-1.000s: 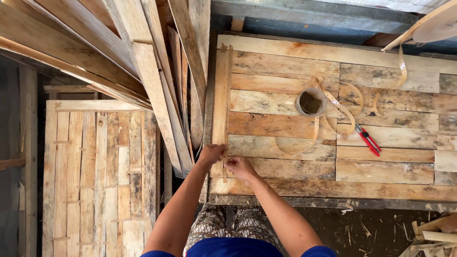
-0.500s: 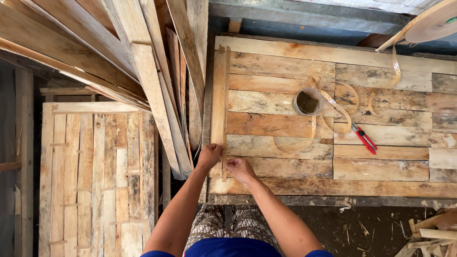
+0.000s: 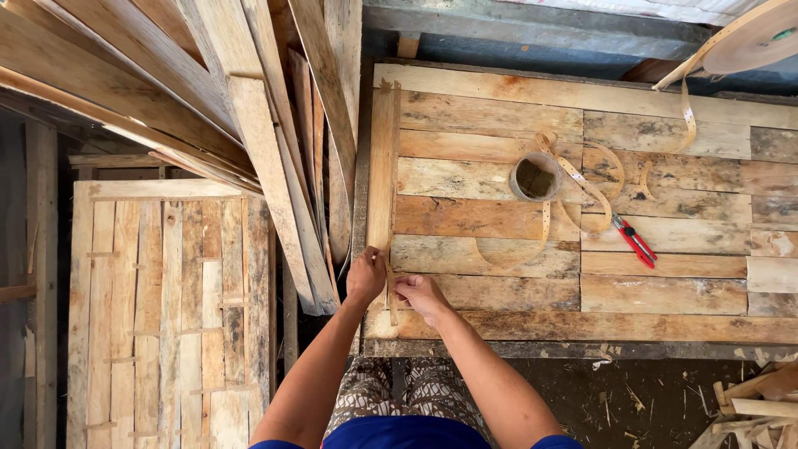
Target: Applying thin strips of wood veneer to the edges of a wooden panel.
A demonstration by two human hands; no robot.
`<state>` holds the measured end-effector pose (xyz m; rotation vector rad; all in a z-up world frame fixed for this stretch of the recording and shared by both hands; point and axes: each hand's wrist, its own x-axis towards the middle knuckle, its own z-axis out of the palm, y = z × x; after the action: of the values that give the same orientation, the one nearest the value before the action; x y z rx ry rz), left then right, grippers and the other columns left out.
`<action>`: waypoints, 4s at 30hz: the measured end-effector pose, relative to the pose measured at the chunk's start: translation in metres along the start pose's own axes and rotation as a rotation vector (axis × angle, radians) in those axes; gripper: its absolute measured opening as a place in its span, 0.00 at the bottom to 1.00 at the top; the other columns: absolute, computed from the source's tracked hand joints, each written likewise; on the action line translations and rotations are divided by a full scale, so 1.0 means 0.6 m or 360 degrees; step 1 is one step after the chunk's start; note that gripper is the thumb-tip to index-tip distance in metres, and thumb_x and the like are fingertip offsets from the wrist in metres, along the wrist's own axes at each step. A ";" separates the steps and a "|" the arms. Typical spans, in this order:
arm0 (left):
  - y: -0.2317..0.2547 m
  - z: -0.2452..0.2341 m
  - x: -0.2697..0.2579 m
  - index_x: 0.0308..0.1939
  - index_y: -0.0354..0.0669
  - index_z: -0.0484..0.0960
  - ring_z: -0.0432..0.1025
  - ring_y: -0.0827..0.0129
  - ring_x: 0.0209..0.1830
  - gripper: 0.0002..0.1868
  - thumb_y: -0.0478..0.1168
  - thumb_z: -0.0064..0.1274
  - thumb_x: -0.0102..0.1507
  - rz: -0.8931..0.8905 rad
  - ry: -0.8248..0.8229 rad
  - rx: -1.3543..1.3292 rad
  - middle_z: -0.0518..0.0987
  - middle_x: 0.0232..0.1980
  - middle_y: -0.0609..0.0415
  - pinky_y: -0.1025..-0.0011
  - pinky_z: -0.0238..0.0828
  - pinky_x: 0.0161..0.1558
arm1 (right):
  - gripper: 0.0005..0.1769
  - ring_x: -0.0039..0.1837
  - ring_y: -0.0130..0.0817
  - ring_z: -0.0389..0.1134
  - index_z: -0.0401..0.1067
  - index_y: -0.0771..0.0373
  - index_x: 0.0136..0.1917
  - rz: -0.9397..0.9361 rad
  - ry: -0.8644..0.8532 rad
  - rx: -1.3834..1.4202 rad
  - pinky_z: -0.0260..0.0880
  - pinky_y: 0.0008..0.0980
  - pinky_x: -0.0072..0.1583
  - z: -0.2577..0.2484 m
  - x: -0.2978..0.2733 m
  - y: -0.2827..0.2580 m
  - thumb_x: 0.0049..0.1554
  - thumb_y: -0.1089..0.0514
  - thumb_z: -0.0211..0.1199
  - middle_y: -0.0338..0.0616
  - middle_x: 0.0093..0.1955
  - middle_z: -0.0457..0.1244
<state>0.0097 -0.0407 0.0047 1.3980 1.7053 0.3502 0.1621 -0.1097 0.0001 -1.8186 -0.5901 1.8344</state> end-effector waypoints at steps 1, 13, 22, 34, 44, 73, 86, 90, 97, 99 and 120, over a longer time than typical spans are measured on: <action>-0.001 -0.001 -0.001 0.46 0.44 0.83 0.78 0.41 0.43 0.19 0.53 0.44 0.69 0.0002 0.0000 0.0001 0.84 0.39 0.38 0.49 0.74 0.47 | 0.09 0.41 0.23 0.66 0.78 0.65 0.55 -0.0002 0.0001 0.0001 0.67 0.22 0.43 0.002 -0.003 -0.003 0.61 0.61 0.63 0.40 0.43 0.70; -0.028 -0.051 -0.035 0.41 0.40 0.89 0.82 0.67 0.35 0.20 0.54 0.57 0.64 -0.0343 -0.0593 -0.0109 0.88 0.38 0.46 0.67 0.80 0.42 | 0.10 0.43 0.24 0.69 0.76 0.63 0.56 0.0019 0.0074 0.0021 0.70 0.22 0.43 0.010 -0.024 0.009 0.61 0.63 0.62 0.40 0.46 0.71; -0.081 -0.027 -0.043 0.41 0.34 0.88 0.78 0.72 0.28 0.18 0.47 0.65 0.59 -0.0342 -0.0955 -0.0342 0.87 0.36 0.49 0.71 0.79 0.38 | 0.10 0.43 0.25 0.69 0.75 0.62 0.57 0.0049 0.0124 0.0007 0.70 0.23 0.43 0.017 -0.014 0.025 0.61 0.62 0.62 0.41 0.46 0.71; -0.070 -0.028 -0.038 0.38 0.33 0.88 0.77 0.70 0.26 0.15 0.44 0.67 0.58 -0.0387 -0.0949 -0.0374 0.86 0.32 0.49 0.71 0.74 0.34 | 0.11 0.36 0.25 0.67 0.78 0.64 0.51 -0.0059 0.0221 -0.0312 0.69 0.25 0.38 0.034 -0.045 -0.027 0.64 0.55 0.60 0.42 0.39 0.69; -0.067 -0.032 -0.039 0.41 0.34 0.89 0.81 0.70 0.31 0.16 0.45 0.65 0.59 -0.0455 -0.1061 -0.0328 0.88 0.39 0.49 0.70 0.78 0.44 | 0.16 0.31 0.22 0.66 0.76 0.60 0.53 -0.0048 0.0352 -0.0559 0.68 0.25 0.32 0.042 -0.043 -0.035 0.65 0.47 0.55 0.40 0.35 0.69; -0.097 -0.010 -0.030 0.34 0.30 0.87 0.82 0.66 0.27 0.14 0.42 0.67 0.58 -0.0475 -0.0986 -0.0389 0.87 0.33 0.46 0.71 0.80 0.34 | 0.14 0.30 0.28 0.58 0.72 0.51 0.44 -0.0263 0.0618 -0.1234 0.58 0.32 0.32 0.011 0.101 -0.186 0.61 0.40 0.61 0.34 0.35 0.66; -0.090 -0.014 -0.035 0.36 0.32 0.87 0.82 0.68 0.27 0.15 0.44 0.67 0.58 -0.0486 -0.0958 -0.0337 0.87 0.33 0.48 0.72 0.80 0.34 | 0.23 0.32 0.25 0.62 0.68 0.56 0.37 -0.0593 0.0628 -0.1392 0.65 0.30 0.36 -0.005 0.118 -0.157 0.51 0.39 0.74 0.36 0.32 0.65; -0.097 -0.007 -0.031 0.36 0.31 0.87 0.82 0.67 0.27 0.15 0.43 0.67 0.58 -0.0485 -0.0960 -0.0331 0.87 0.34 0.48 0.72 0.80 0.33 | 0.23 0.34 0.24 0.63 0.65 0.57 0.37 -0.0652 0.0543 -0.1359 0.69 0.30 0.37 -0.011 0.113 -0.154 0.49 0.43 0.75 0.37 0.32 0.64; -0.077 -0.021 -0.037 0.40 0.36 0.88 0.83 0.70 0.30 0.15 0.46 0.66 0.58 -0.0514 -0.0988 -0.0220 0.88 0.37 0.51 0.73 0.81 0.39 | 0.26 0.37 0.27 0.63 0.61 0.56 0.43 -0.0616 0.0460 -0.1485 0.71 0.30 0.39 -0.017 0.107 -0.147 0.49 0.42 0.75 0.38 0.35 0.62; -0.073 -0.025 -0.037 0.40 0.33 0.88 0.82 0.69 0.30 0.17 0.47 0.66 0.59 -0.0509 -0.0998 -0.0237 0.88 0.38 0.49 0.71 0.81 0.40 | 0.30 0.40 0.30 0.62 0.61 0.57 0.42 -0.0814 0.0454 -0.1570 0.70 0.32 0.42 -0.015 0.096 -0.152 0.45 0.41 0.79 0.39 0.38 0.61; -0.087 -0.014 -0.037 0.40 0.30 0.87 0.84 0.66 0.29 0.16 0.42 0.64 0.57 -0.0510 -0.0946 -0.0277 0.88 0.37 0.47 0.68 0.83 0.40 | 0.41 0.50 0.33 0.61 0.58 0.56 0.49 -0.0891 0.0322 -0.1859 0.71 0.35 0.54 -0.015 0.103 -0.125 0.37 0.36 0.81 0.42 0.48 0.59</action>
<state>-0.0309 -0.0749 -0.0164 0.9523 1.3309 -0.0936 0.1744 -0.0131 -0.0026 -2.0607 -2.1205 0.8924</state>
